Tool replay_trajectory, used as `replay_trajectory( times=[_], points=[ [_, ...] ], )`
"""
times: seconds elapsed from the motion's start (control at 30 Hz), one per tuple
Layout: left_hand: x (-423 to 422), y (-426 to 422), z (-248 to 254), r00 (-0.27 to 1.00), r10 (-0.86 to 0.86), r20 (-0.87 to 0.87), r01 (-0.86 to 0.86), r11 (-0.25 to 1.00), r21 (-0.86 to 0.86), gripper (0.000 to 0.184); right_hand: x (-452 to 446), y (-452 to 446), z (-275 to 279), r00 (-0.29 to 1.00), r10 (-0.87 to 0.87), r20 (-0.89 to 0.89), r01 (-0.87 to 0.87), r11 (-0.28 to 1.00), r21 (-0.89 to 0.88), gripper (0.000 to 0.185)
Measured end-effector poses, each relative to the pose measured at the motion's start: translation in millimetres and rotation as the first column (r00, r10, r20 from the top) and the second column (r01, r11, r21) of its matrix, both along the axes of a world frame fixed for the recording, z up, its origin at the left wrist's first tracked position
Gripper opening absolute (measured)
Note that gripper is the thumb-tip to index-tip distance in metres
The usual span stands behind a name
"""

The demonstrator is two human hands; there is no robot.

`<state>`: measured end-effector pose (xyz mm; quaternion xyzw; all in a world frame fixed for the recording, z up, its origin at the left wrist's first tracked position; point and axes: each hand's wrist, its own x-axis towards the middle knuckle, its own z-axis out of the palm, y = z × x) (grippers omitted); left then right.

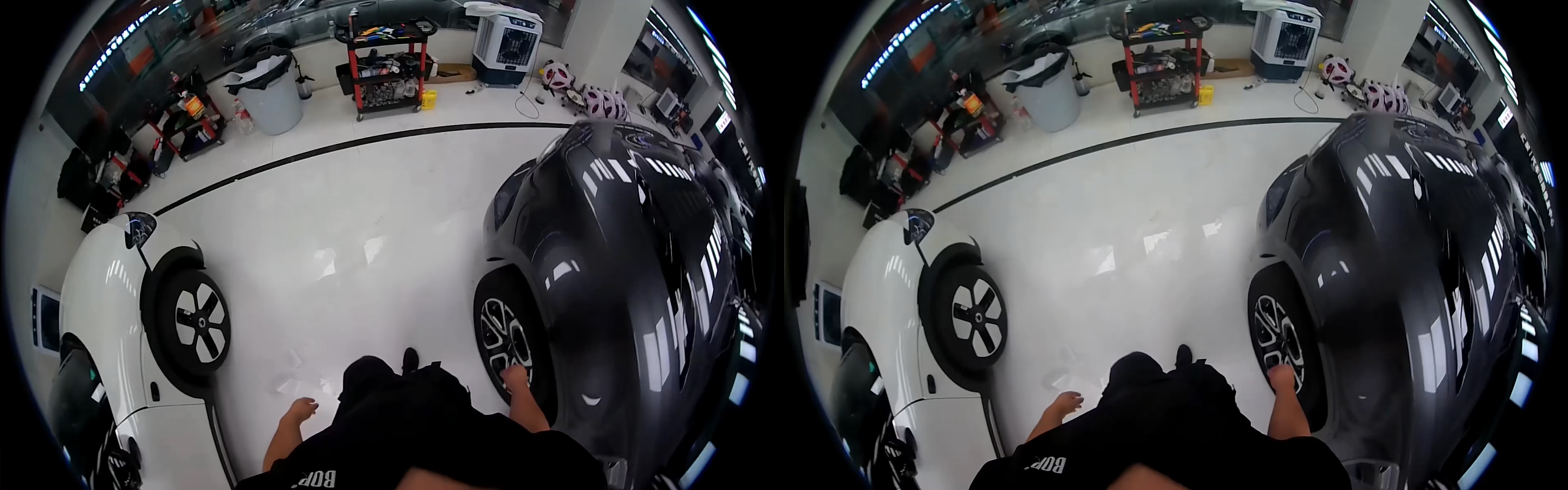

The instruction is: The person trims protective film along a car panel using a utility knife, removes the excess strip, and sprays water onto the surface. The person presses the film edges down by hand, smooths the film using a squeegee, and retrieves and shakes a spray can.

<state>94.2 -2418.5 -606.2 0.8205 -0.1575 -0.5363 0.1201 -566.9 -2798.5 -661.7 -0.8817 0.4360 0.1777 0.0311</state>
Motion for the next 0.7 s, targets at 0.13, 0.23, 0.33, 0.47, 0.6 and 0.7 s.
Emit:
replay_trajectory(
  times=[0.13,0.23,0.33,0.47,0.6,0.7],
  points=[
    [8.6,-21.4,-25.5,0.997,0.0,-0.079,-0.004,0.998,-0.057,0.032,174.3,-216.7,144.2,0.59,-0.709,0.386,0.641,0.702,0.311,0.024],
    [8.3,-104.9,10.7,0.963,0.27,0.023,-0.27,0.954,0.128,0.029,257.2,-344.8,156.5,0.608,-0.644,0.464,0.599,0.756,0.265,0.027],
    [71.8,-165.1,-35.8,0.879,-0.459,0.13,0.451,0.889,0.083,0.036,311.9,-430.8,139.5,0.624,-0.653,0.43,0.551,0.757,0.351,0.031],
    [175.4,-358.5,-86.0,0.484,-0.874,0.034,0.86,0.483,0.162,0.039,315.1,-501.0,90.7,0.748,-0.483,0.456,0.427,0.875,0.226,0.028],
    [302.3,-598.6,-104.9,0.512,-0.794,0.328,0.801,0.579,0.15,0.043,297.6,-533.4,95.1,0.614,-0.752,0.24,0.54,0.622,0.567,0.026],
    [346.7,-824.8,21.6,0.955,0.135,0.263,0.031,0.84,-0.542,0.037,275.5,-560.6,48.4,0.332,-0.94,-0.074,0.639,0.167,0.751,0.028]
  ],
)
